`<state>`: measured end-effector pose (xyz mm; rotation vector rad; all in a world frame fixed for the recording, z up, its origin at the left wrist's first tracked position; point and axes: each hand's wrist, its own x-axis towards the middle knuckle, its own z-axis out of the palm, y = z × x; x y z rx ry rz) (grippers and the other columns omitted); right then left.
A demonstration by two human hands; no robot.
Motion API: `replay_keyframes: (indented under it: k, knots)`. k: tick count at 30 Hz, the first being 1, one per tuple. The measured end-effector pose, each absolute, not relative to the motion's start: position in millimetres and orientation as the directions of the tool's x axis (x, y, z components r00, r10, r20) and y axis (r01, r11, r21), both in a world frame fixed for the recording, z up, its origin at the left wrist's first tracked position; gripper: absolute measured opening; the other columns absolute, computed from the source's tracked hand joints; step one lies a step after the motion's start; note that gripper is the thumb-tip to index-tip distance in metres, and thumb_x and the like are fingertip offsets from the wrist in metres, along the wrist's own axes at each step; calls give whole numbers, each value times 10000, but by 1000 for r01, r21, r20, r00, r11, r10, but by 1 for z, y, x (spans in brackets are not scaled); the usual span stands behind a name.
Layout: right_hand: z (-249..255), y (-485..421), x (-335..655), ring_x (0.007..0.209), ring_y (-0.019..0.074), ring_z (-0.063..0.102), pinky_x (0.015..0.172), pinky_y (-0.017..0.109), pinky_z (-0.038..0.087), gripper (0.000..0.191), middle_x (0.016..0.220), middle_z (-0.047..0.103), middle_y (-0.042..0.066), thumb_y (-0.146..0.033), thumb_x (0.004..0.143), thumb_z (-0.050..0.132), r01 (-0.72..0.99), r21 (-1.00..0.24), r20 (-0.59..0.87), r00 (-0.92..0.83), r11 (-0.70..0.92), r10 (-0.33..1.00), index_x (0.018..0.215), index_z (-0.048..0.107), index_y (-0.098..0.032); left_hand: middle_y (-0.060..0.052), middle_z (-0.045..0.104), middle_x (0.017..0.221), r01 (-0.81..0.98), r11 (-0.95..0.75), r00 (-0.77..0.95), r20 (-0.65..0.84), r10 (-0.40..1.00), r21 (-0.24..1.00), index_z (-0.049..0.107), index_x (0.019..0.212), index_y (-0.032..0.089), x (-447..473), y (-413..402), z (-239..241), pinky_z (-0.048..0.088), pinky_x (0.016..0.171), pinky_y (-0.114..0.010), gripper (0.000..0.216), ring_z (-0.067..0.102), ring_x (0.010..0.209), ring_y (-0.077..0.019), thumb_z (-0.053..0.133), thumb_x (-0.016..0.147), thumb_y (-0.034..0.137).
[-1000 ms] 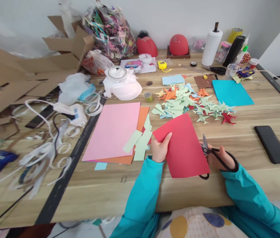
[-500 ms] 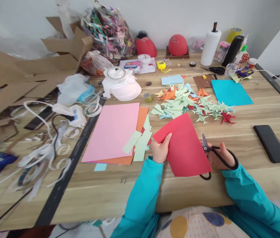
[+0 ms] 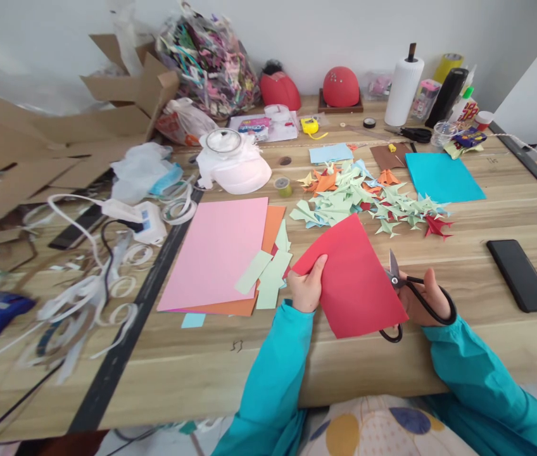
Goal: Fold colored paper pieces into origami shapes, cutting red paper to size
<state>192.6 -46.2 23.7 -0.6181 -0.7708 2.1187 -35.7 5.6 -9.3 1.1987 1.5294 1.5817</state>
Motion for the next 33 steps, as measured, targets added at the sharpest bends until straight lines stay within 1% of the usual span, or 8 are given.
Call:
replay_keyframes:
  k: [5,7,10,14,17,23,28,33]
  knots:
    - [29,-46,192,656,180,632,481,272,496,890,1019,662,123,-824,726,414,-480,-725,-177,-564,-494,807,1379,421,-217,-72,752,910,132,-120,-415,164,895,984,732,893,154,-37,7,-5,565,853,-360,336,699,921,-247,724,716,439]
    - [29,-46,193,681,188,639,500,268,481,939,1020,663,130,-849,699,409,-444,-737,-198,-578,-509,792,1383,419,-206,-75,749,928,118,-118,-412,157,898,986,729,906,153,-38,7,-4,562,862,-364,355,695,935,-250,723,712,451]
    - [28,-48,195,782,214,653,589,281,476,995,1031,664,134,-880,659,407,-375,-758,-251,-586,-533,770,1381,424,-196,-81,744,955,111,-103,-379,138,915,988,724,938,154,-38,6,-2,557,874,-371,385,686,965,-256,715,715,468]
    - [23,-49,198,819,216,649,611,273,452,963,968,674,104,-865,678,411,-368,-778,-246,-567,-509,786,1373,443,-199,-81,745,933,86,-76,-296,99,950,993,729,934,164,-35,3,0,568,847,-373,386,690,943,-258,715,712,480]
    - [20,-50,196,825,221,641,645,289,464,942,913,675,91,-861,686,405,-389,-787,-237,-525,-478,818,1356,468,-201,-80,746,925,73,-76,-290,94,952,994,733,921,165,-33,2,1,568,850,-376,374,692,937,-256,715,713,475]
    - [20,-50,188,984,268,618,846,391,477,976,1089,651,138,-878,682,366,-455,-769,-246,-436,-448,866,1371,446,-191,-76,746,945,90,-108,-347,133,928,990,730,934,166,-35,4,-4,559,866,-373,356,684,966,-254,715,723,452]
    - [19,-50,187,977,265,623,863,394,481,958,1114,644,136,-862,667,425,-474,-758,-239,-439,-449,866,1369,462,-210,-82,742,967,71,-87,-349,107,931,994,726,944,163,-36,4,-2,555,877,-380,379,684,969,-256,715,716,466]
    - [26,-49,186,1001,271,613,866,394,478,975,1113,637,130,-870,634,452,-422,-781,-255,-458,-460,852,1358,478,-216,-83,745,934,34,-43,-302,51,952,999,729,924,167,-32,1,4,566,865,-394,399,689,945,-261,724,691,492]
